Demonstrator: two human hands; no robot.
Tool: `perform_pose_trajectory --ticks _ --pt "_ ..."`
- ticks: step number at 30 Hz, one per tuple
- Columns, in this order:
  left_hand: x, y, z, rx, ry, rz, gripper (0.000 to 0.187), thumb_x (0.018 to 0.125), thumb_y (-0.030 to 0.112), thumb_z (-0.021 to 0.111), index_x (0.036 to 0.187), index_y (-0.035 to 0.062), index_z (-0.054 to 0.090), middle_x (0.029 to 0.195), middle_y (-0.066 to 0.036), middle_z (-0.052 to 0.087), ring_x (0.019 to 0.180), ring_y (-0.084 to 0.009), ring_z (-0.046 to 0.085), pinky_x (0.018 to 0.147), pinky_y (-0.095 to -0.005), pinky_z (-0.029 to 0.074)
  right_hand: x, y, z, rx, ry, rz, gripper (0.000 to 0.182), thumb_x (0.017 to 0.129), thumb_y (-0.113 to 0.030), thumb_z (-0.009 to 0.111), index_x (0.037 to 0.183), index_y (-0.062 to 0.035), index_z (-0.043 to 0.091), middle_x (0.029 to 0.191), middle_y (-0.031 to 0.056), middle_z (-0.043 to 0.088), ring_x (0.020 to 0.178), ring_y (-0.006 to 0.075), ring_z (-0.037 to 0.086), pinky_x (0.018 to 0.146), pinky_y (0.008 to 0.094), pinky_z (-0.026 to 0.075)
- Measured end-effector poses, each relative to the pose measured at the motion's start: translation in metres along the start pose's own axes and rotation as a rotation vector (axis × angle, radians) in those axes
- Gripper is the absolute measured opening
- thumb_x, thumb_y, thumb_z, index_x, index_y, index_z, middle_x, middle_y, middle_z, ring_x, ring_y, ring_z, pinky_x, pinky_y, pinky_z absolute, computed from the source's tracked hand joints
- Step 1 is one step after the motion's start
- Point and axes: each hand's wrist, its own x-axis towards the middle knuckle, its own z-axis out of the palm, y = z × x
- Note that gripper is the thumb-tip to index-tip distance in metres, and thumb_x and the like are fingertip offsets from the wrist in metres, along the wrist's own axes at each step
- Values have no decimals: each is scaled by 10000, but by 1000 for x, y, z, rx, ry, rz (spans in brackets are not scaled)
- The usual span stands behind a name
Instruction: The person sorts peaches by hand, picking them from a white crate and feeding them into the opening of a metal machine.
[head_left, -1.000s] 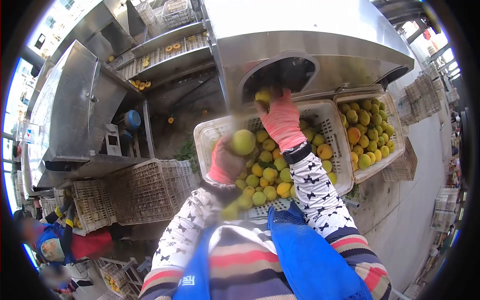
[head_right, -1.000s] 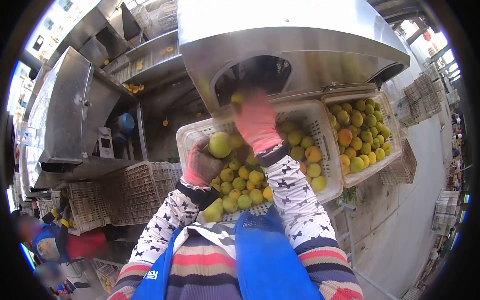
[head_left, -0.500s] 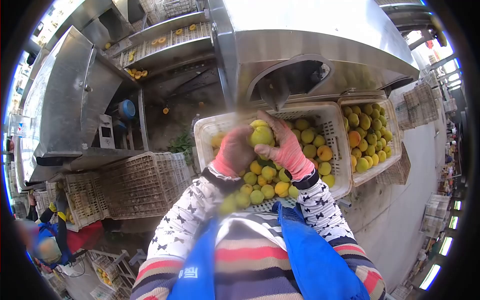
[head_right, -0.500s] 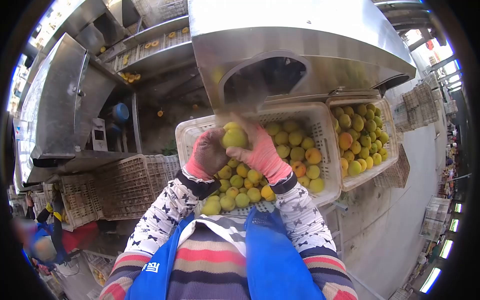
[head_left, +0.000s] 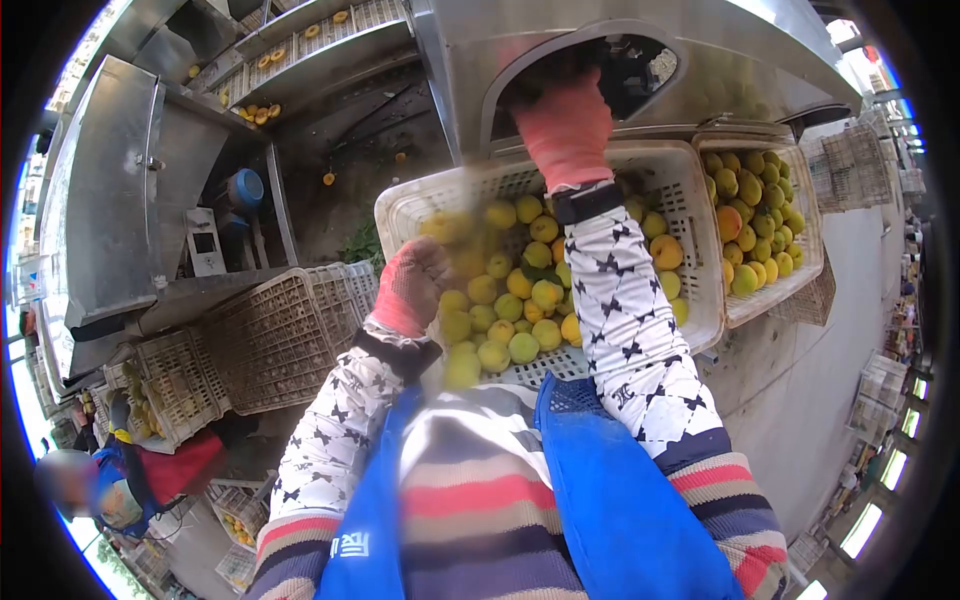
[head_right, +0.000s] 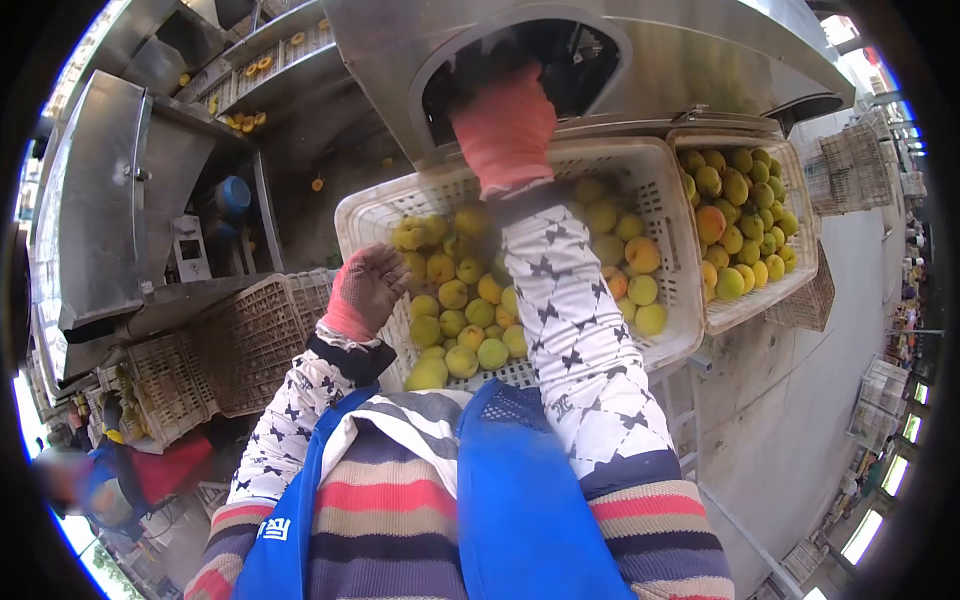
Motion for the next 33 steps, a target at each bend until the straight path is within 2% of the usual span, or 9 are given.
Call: perform_pose_trajectory --ticks 4,5,8,14,16,19,23,26,33 --pt "11 19 47 1120 -102 152 332 921 224 575 1205 54 591 1210 -95 600 1146 -217 548 962 -369 454 -20 25 -26 871 263 -33 500 798 -269 775 1205 -32 604 1071 120 586 821 222 624 755 333 523" --pt "4 44 82 1575 -153 183 309 930 176 559 1215 61 586 1253 -81 586 1183 -178 528 957 -347 454 -37 43 -27 775 243 21 489 767 -161 807 1200 -31 622 1013 68 587 786 142 576 755 278 499" --pt "111 -48 36 1835 -39 122 268 875 157 599 1112 63 679 1041 -146 669 908 -260 668 797 -349 539 -96 103 1 523 -272 133 417 804 -229 754 1167 -56 645 1096 106 625 916 243 633 822 336 511" --pt "179 -85 10 2292 -232 -238 643 843 521 624 1275 45 611 1353 -168 560 1236 -267 549 1056 -378 417 -165 123 57 -292 -1246 -170 428 789 -227 717 1160 -32 631 1201 170 632 1116 319 612 889 403 507" --pt "109 -35 74 2438 -241 40 591 787 458 657 1195 31 650 1241 -190 611 1139 -348 595 934 -488 480 -203 138 104 -473 -1354 -240 461 761 -221 728 1168 -30 623 1194 180 629 1113 342 608 918 400 498" --pt "177 -117 -29 2165 -6 648 406 743 335 665 1036 56 690 1058 -188 648 955 -320 647 736 -533 511 -232 154 140 -465 -1330 -301 546 723 -224 760 1205 -22 602 1213 197 614 1131 355 597 938 403 491" --pt "168 -110 -21 2585 -353 270 336 753 332 641 949 71 720 1021 -188 672 897 -324 672 740 -462 534 -167 138 62 119 -1264 -4 718 670 -232 825 1289 -5 542 1224 180 601 1134 311 596 969 402 473" --pt "176 -104 -9 2516 -1241 -389 376 755 391 627 977 109 742 1049 -137 700 913 -303 689 767 -424 542 -154 158 10 724 -898 169 877 627 -268 880 1360 -1 478 1219 129 594 1126 242 587 989 369 456" --pt "122 -241 -91 2551 -1298 -229 314 688 363 728 932 172 778 902 -75 734 857 -251 703 719 -448 549 -83 122 -69 1237 -602 357 869 664 -255 872 1383 4 458 1251 101 577 1144 185 549 1004 328 433"
